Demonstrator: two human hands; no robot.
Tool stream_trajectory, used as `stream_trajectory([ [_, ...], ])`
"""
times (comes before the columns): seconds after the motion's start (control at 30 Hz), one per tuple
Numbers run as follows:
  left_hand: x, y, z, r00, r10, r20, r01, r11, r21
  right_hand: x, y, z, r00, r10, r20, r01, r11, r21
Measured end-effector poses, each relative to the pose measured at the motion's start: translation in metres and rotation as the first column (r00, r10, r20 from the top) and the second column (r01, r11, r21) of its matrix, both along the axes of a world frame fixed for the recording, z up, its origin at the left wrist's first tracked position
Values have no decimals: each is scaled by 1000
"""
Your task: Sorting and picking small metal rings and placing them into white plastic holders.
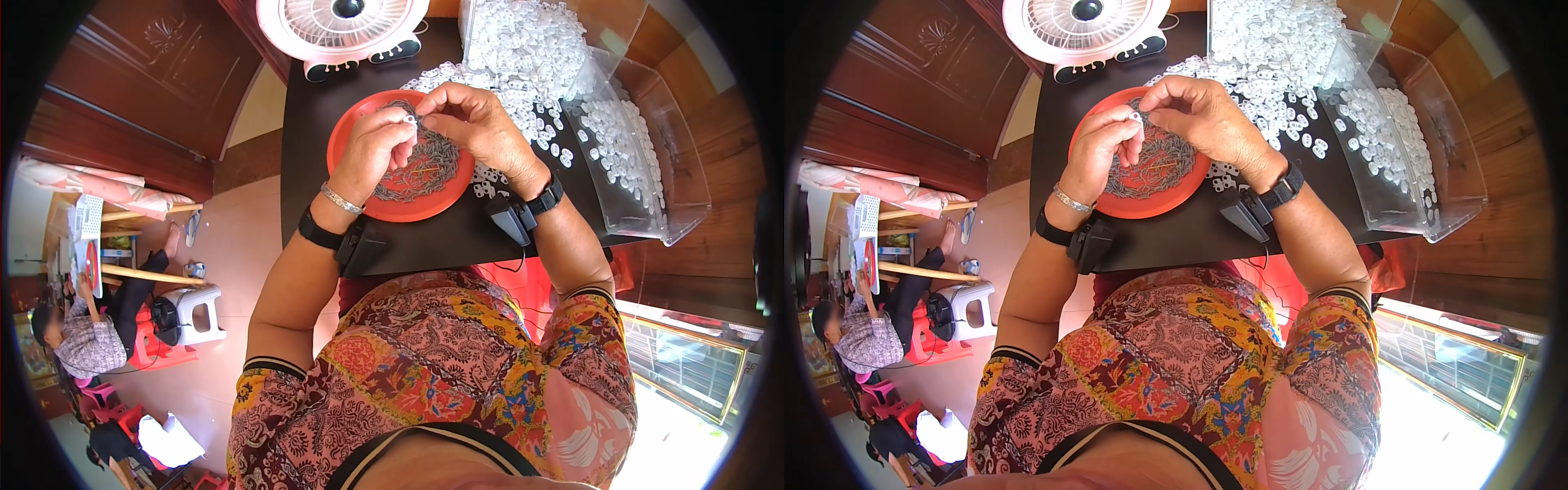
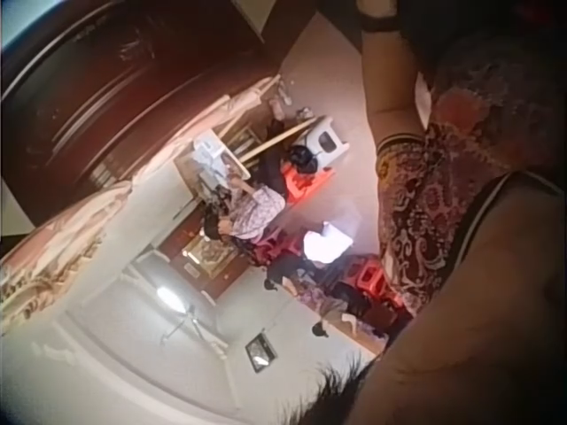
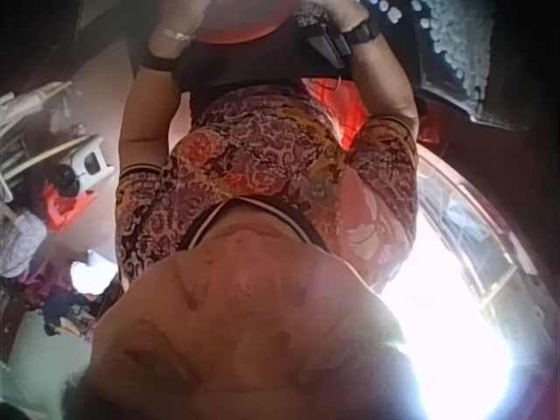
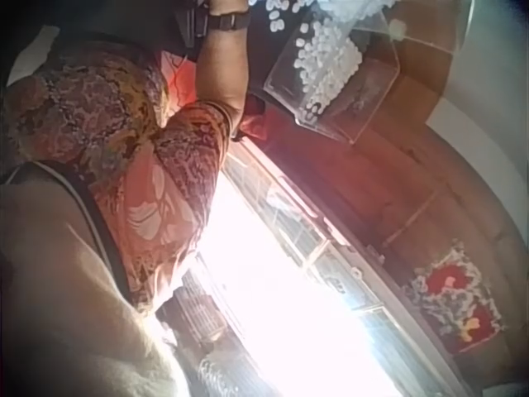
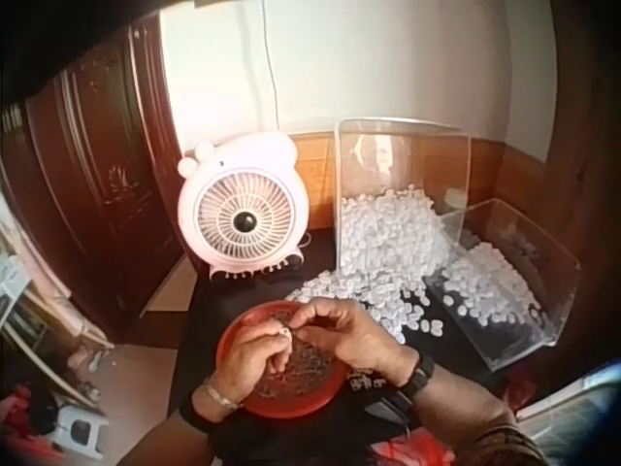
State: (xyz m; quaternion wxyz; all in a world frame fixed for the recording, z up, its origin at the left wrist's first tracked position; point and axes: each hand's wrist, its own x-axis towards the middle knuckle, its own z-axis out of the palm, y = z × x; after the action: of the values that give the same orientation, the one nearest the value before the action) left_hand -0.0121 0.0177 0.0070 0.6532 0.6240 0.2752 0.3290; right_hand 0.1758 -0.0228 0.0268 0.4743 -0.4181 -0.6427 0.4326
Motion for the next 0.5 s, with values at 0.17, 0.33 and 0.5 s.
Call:
stream_trajectory([
  [0.17, 0, 0, -1, 1000, -15, -4, 15, 1000, 5, 0, 0, 0, 999, 38, -9, -38, 999, 12],
  [0.33, -1, -1, 1, 1000, -27, -6, 27, 1000, 10, -2, -2, 2, 999, 51, -3, -51, 999, 5],
  [0.5, -3, -2, 2, 998, -43, -45, 45, 998, 53, -2, -2, 0, 998, 60, 13, -60, 998, 6],
])
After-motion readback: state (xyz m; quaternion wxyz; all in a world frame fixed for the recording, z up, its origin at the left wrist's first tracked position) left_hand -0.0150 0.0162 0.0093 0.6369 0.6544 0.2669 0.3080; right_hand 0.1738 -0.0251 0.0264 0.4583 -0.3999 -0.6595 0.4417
